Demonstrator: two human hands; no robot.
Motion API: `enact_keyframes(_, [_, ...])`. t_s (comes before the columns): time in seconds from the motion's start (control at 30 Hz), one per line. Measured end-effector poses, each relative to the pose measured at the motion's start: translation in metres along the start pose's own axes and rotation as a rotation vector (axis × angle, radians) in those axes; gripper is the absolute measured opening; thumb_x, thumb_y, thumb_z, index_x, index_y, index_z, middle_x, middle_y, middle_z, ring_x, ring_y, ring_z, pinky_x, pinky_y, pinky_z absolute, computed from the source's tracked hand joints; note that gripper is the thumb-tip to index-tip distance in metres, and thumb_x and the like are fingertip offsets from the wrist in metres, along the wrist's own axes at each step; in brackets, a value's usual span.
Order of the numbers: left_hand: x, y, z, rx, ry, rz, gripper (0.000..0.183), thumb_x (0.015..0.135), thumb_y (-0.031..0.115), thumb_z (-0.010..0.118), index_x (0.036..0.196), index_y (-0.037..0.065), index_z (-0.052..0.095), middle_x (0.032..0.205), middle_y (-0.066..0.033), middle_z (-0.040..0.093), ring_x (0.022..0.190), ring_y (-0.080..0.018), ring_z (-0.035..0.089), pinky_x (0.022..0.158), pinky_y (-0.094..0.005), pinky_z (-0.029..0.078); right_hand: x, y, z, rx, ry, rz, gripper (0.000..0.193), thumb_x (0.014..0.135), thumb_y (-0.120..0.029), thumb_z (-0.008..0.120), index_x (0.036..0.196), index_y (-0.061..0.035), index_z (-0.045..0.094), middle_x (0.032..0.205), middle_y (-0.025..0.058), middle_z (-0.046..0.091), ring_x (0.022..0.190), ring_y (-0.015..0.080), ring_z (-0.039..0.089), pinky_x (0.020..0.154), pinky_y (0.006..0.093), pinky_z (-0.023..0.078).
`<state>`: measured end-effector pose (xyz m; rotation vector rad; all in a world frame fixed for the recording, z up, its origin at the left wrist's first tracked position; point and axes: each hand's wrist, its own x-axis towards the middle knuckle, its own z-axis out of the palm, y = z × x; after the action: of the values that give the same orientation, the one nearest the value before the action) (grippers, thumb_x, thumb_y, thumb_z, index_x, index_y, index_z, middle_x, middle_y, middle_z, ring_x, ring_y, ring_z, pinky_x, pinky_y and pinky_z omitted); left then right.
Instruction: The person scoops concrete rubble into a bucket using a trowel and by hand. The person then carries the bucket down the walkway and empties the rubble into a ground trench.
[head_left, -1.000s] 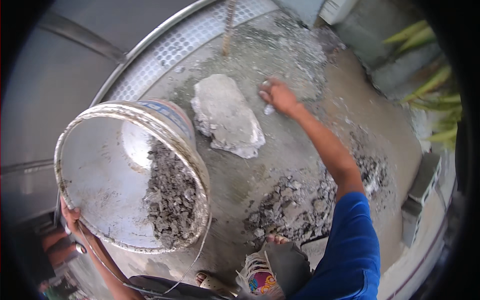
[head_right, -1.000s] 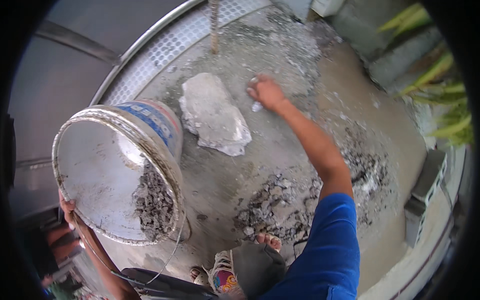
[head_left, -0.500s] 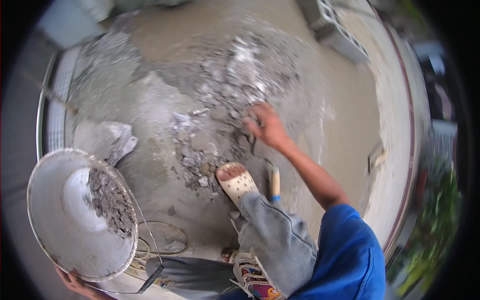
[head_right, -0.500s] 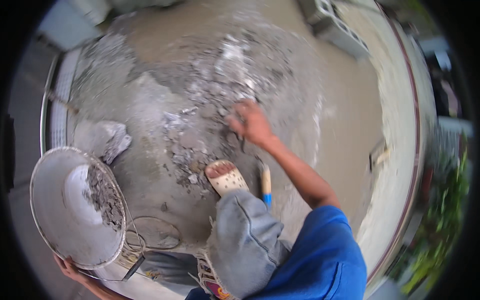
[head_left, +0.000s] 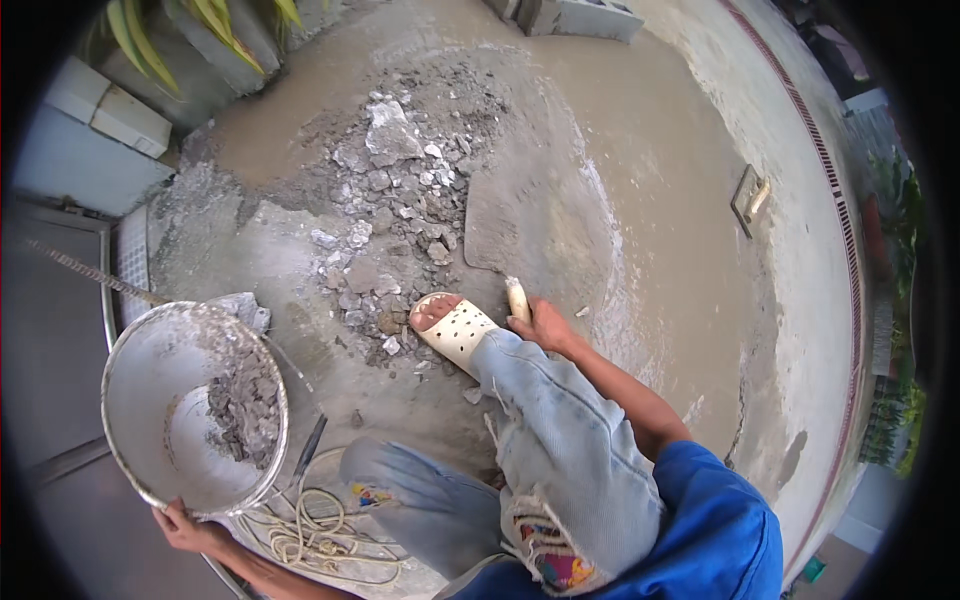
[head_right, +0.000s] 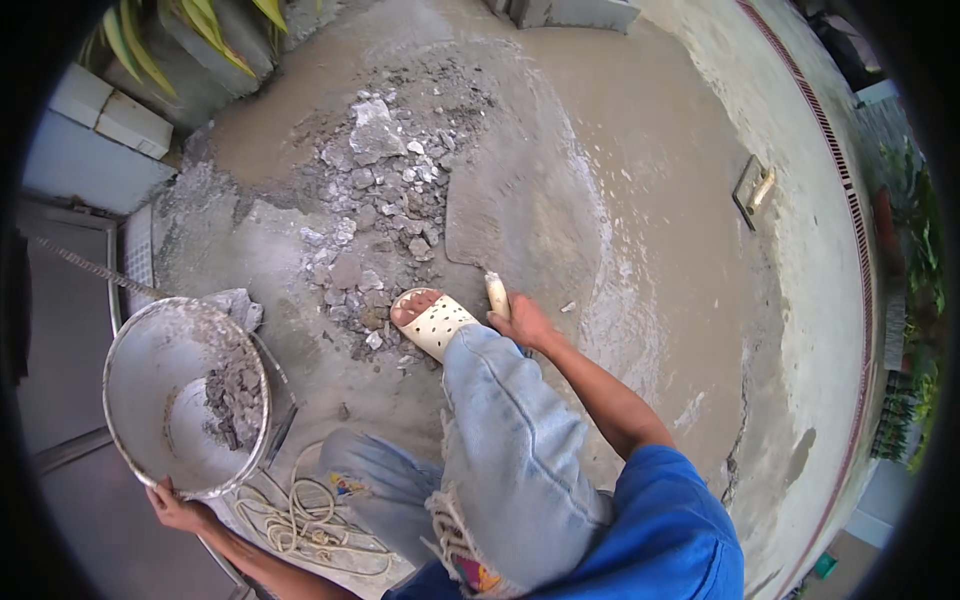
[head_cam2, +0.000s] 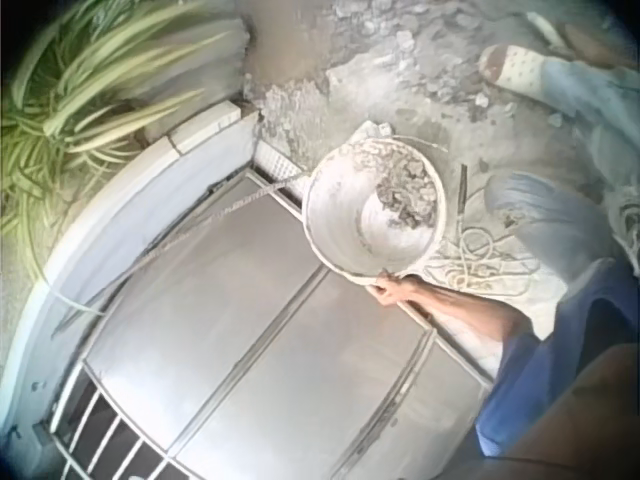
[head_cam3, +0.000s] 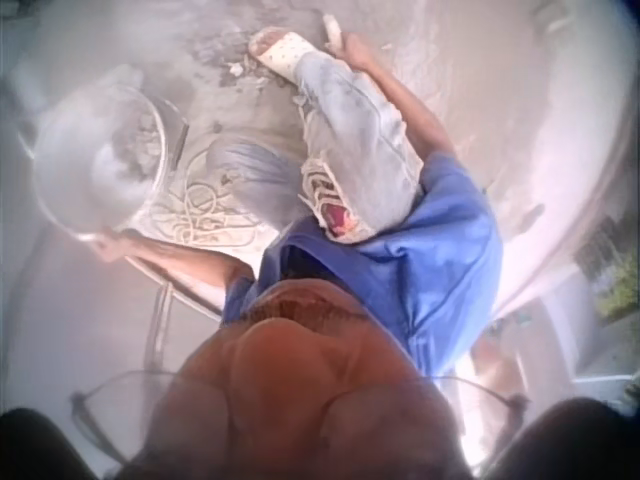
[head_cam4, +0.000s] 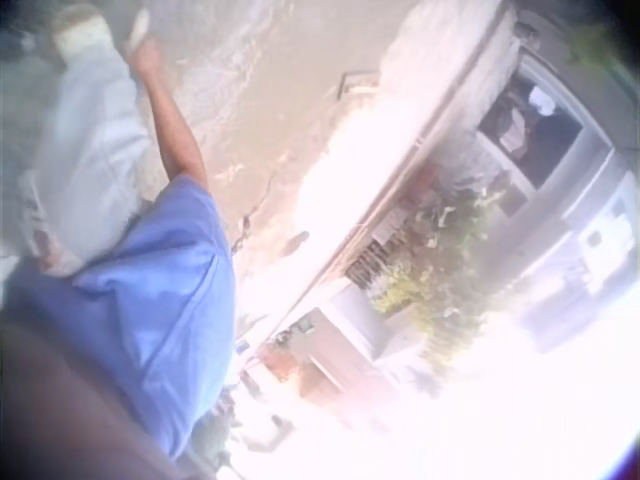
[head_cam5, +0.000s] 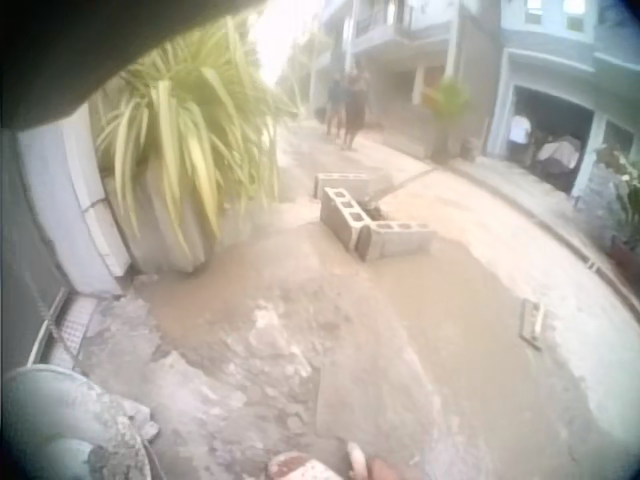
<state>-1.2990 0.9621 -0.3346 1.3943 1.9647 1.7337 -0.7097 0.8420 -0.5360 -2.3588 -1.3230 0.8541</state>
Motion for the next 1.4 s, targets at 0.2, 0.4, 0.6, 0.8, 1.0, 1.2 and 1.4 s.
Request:
enact_keyframes(0.2, [-0.037,0.022,0.019,0.096,-0.063,0.086,0.039,0.078,0.005,0.053,0.113,-0.012,0.057,0.091,-0.0104,0.060,0.076,-0.0174,0.053,0.071,-0.0299,0.046,0.003,-0.012,-0.064,0.324,0.046,-0.008,0.040,0.074,-0.027,0.065,0.102,0.0019,0.061,0.084,0.0218,0.065,0.080,0.0373,0.064,0.074,0.0436,0.049])
enact_keyframes(0.4, [-0.080,0.061,0.052,0.160,-0.070,-0.013,0.052,0.072,0.002,0.056,0.122,-0.013,0.051,0.107,-0.0153,0.058,0.083,-0.0213,0.056,0.076,-0.0315,0.048,0.084,0.002,-0.173,-0.058,0.148,-0.238,0.046,0.076,-0.026,0.066,0.113,-0.0036,0.052,0.090,0.0210,0.064,0.089,0.0395,0.062,0.077,0.0455,0.049])
enact_keyframes(0.6, [-0.113,0.066,0.072,0.254,0.001,0.101,0.055,0.067,0.005,0.056,0.119,-0.011,0.052,0.107,-0.0193,0.055,0.096,-0.0293,0.053,0.088,-0.0387,0.042,0.276,-0.004,-0.249,-0.467,0.323,-0.137,0.028,0.081,-0.022,0.057,0.105,-0.0080,0.054,0.091,0.0221,0.064,0.089,0.0419,0.061,0.072,0.0504,0.048])
enact_keyframes(0.8, [-0.131,0.111,0.107,0.511,-0.249,0.257,0.056,0.069,0.006,0.056,0.121,-0.012,0.049,0.118,-0.0202,0.052,0.106,-0.0301,0.052,0.096,-0.0380,0.039,0.393,-0.048,-0.256,-0.631,0.241,-0.142,0.027,0.080,-0.020,0.056,0.101,-0.0030,0.057,0.097,0.0242,0.064,0.094,0.0418,0.061,0.078,0.0503,0.050])
enact_keyframes(1.0, [-0.134,0.125,0.179,0.644,-0.164,0.249,0.055,0.068,0.007,0.062,0.119,-0.012,0.052,0.110,-0.0235,0.057,0.103,-0.0351,0.053,0.098,-0.0398,0.038,0.401,-0.065,-0.232,-0.703,0.041,-0.272,0.040,0.073,-0.025,0.066,0.103,-0.0005,0.060,0.100,0.0258,0.065,0.097,0.0406,0.062,0.082,0.0456,0.051])
enact_keyframes(1.2, [-0.141,0.133,0.196,0.641,-0.175,0.256,0.061,0.062,0.008,0.065,0.116,-0.016,0.052,0.107,-0.0297,0.055,0.099,-0.0449,0.054,0.092,-0.0483,0.041,0.339,-0.062,-0.212,-0.654,-0.044,-0.364,0.039,0.073,-0.026,0.066,0.096,0.0045,0.059,0.093,0.0273,0.065,0.095,0.0394,0.063,0.080,0.0443,0.051])
enact_keyframes(1.4, [-0.138,0.127,0.196,0.583,-0.234,0.306,0.060,0.062,0.009,0.068,0.114,-0.016,0.052,0.107,-0.0289,0.055,0.100,-0.0437,0.054,0.092,-0.0473,0.041,0.246,-0.048,-0.162,-0.484,-0.204,-0.309,0.052,0.075,-0.030,0.067,0.107,0.0066,0.049,0.102,0.0295,0.061,0.099,0.0418,0.060,0.087,0.0445,0.048])
